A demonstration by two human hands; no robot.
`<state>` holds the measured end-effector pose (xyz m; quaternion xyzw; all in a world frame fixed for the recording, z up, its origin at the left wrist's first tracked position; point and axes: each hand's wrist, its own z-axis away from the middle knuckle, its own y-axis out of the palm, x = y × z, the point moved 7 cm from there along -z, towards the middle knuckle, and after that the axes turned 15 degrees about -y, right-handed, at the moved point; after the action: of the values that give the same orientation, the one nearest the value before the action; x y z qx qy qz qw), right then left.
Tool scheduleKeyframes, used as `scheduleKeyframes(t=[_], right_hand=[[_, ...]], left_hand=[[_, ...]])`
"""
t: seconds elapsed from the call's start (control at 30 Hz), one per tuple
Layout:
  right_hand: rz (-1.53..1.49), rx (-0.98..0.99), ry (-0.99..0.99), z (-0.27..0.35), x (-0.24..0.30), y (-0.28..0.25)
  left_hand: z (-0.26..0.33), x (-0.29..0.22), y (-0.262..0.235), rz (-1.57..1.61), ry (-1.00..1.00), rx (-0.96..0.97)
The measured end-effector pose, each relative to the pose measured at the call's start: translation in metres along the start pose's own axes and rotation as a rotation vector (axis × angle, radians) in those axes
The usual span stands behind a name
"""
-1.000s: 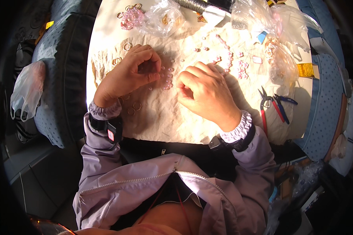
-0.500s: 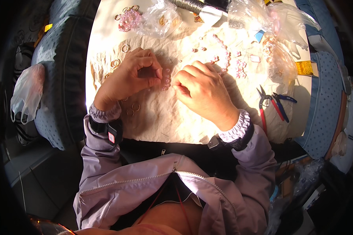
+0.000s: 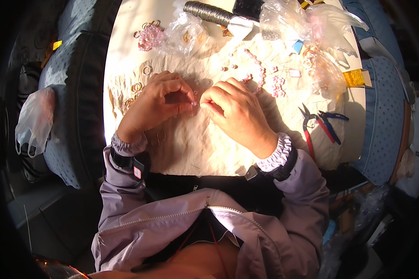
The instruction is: The person threads small pink beads onto a thin wire or string, then uses pliers to close a metal jump ring and attach it to the beaded strand. The finished keychain is placed on the table among other components.
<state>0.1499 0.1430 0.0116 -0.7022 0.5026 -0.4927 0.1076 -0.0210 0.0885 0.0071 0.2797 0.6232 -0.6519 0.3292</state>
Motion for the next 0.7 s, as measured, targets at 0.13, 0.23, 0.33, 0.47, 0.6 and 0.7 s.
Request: scheduleKeyframes(t=[0.13,0.23,0.33,0.47,0.6,0.7], right_hand=[[0.036,0.0,-0.018,0.0,0.001,-0.001],[0.028,-0.017,-0.02,0.0,0.001,0.0],[0.033,-0.039,-0.044,-0.002,0.003,0.0],[0.049,-0.063,-0.093,-0.003,0.007,-0.007],[0.158,-0.064,-0.139,-0.003,0.01,-0.015],[0.261,-0.005,-0.103,0.002,0.005,-0.025]], left_hand=[[0.0,-0.003,0.001,0.081,0.029,-0.018],[-0.002,-0.002,0.006,0.14,-0.012,0.017],[-0.002,-0.003,0.006,0.129,-0.013,0.003],[0.0,-0.005,0.006,0.253,-0.041,0.001],[0.002,0.004,0.012,0.442,-0.199,0.125],[0.002,0.008,0.014,0.443,-0.24,0.164]])
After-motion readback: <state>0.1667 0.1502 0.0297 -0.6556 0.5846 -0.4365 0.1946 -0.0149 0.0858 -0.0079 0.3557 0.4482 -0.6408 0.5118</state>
